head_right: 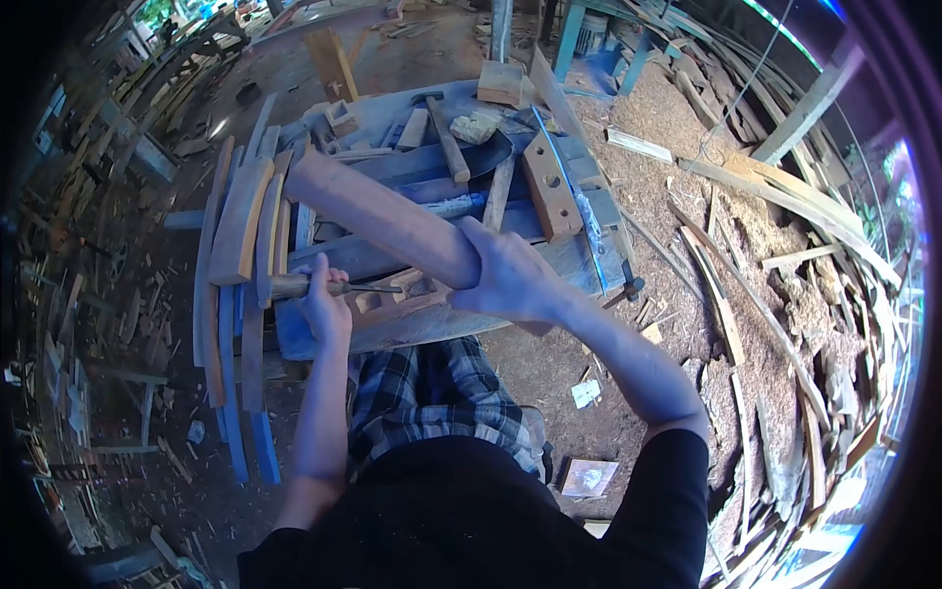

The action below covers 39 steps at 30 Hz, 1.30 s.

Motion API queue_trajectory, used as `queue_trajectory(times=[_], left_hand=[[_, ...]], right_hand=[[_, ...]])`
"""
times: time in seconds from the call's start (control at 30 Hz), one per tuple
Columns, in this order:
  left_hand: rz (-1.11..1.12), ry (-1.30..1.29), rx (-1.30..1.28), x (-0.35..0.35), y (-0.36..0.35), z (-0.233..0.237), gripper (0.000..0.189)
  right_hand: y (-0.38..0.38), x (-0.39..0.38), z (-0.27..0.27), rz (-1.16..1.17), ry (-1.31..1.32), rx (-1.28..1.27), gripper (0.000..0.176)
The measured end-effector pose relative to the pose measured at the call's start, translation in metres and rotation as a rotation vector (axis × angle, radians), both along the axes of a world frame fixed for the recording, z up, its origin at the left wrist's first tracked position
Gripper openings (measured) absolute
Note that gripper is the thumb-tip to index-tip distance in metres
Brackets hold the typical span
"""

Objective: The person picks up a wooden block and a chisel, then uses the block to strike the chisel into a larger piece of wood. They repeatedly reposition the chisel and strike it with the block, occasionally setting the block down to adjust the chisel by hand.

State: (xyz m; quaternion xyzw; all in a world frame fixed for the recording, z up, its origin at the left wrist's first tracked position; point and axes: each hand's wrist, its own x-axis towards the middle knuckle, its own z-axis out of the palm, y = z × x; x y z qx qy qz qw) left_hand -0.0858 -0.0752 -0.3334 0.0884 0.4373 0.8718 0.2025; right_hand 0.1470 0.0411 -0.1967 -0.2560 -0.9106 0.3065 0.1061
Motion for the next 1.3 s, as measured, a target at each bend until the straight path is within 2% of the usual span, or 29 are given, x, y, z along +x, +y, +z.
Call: queue_trajectory(times=[0.1,0.17,0.43,0.53,0.67,0.77,0.8,0.87,0.93,1.0,1.07,1.13,1.2,1.27,1.3], left_hand=[[0.038,-0.081,0.12,-0.007,-0.01,0.0,0.027],[0.01,-0.001,0.14,-0.001,-0.014,0.009,0.025],[-0.114,0.165,-0.024,0.039,0.01,0.019,0.03],[-0.086,0.156,-0.086,0.056,0.02,0.029,0.026],[-0.115,0.21,-0.059,0.061,0.026,0.02,0.027],[-0.103,0.423,-0.196,0.073,0.031,0.023,0.026],[-0.087,0.518,-0.262,0.078,0.035,0.022,0.025],[-0.048,0.595,-0.191,0.097,0.041,0.036,0.025],[-0.011,0.678,-0.199,0.11,0.052,0.026,0.025],[0.044,0.719,-0.162,0.116,0.062,0.017,0.021],[0.058,0.681,-0.16,0.116,0.063,0.017,0.021],[0.045,0.652,-0.152,0.116,0.065,0.017,0.023],[0.011,0.686,-0.244,0.115,0.065,0.018,0.024],[0.02,0.683,-0.221,0.11,0.065,0.018,0.025],[0.008,0.687,-0.191,0.111,0.063,0.018,0.025]], right_hand=[[-0.004,0.009,-0.003,-0.04,0.039,-0.07,0.06],[-0.008,0.014,-0.008,-0.044,0.045,-0.079,0.061],[-0.009,0.026,-0.011,-0.13,0.035,-0.065,0.066],[-0.011,0.033,-0.012,-0.151,0.053,-0.061,0.065],[-0.013,0.046,-0.015,-0.152,0.091,0.012,0.067],[-0.012,0.053,-0.01,-0.245,0.058,-0.013,0.068],[-0.013,0.057,-0.009,-0.21,0.046,-0.003,0.068],[-0.02,0.062,-0.003,-0.325,0.223,-0.082,0.062],[-0.041,0.059,0.014,-0.463,0.405,-0.076,0.063],[-0.052,0.074,0.006,-0.569,0.474,-0.062,0.067],[-0.055,0.079,-0.006,-0.538,0.411,-0.002,0.071],[-0.053,0.073,-0.01,-0.407,0.099,0.019,0.065],[-0.054,0.074,-0.014,-0.452,-0.009,0.014,0.064],[-0.061,0.071,-0.009,-0.536,0.284,-0.079,0.075],[-0.062,0.079,-0.006,-0.552,0.306,-0.009,0.086]])
